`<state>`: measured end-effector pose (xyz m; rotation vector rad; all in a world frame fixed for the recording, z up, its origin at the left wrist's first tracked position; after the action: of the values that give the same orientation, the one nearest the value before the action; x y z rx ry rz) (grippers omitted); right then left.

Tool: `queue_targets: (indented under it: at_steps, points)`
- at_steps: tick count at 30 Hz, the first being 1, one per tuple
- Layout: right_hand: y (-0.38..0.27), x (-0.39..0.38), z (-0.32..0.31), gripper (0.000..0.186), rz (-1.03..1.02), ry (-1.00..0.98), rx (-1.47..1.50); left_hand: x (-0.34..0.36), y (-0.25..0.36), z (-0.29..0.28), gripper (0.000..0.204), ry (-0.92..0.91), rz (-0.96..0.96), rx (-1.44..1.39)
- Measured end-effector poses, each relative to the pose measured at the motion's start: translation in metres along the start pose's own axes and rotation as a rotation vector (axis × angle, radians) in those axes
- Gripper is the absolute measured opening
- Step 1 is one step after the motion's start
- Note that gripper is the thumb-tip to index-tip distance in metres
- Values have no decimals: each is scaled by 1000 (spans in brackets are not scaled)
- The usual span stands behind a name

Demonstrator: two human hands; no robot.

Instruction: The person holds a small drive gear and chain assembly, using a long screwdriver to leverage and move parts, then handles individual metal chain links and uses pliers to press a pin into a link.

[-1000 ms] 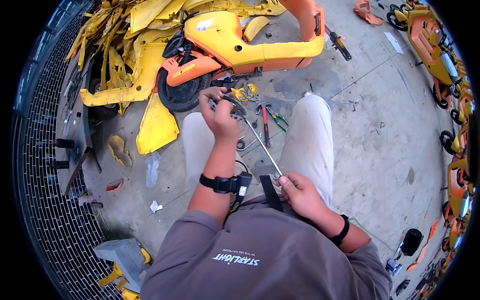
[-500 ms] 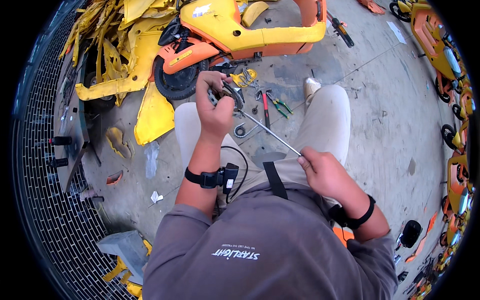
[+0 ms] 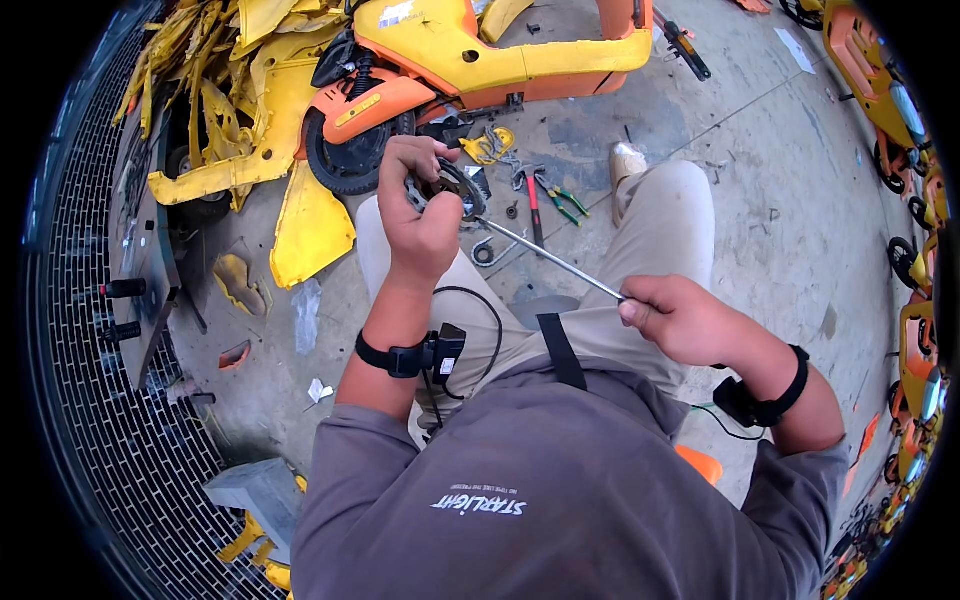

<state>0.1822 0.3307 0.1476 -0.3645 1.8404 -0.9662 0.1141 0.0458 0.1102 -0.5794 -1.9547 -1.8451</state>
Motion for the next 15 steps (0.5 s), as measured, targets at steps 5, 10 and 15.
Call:
queue_targets:
  at_steps: [5,10,15]
  points:
    - [4,1,-8,22,28,-99,71,-3,4,-8,29,-65,-72,63]
    - [20,11,22,23,34,-110,313,-10,2,-8,25,242,-173,-207]
    - [27,30,55,22,-124,72,293,-6,-3,-5,19,488,-164,-307]
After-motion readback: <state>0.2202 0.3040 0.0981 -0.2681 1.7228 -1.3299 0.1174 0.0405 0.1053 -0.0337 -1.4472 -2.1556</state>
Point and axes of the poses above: each hand's wrist, its own x-axis towards the middle knuckle, its own z-axis out of the palm, y = z × x, the point moved 3 cm from there along x, towards the middle knuckle, and after that the axes turned 10 degrees about -y, right-handed, at the moved point
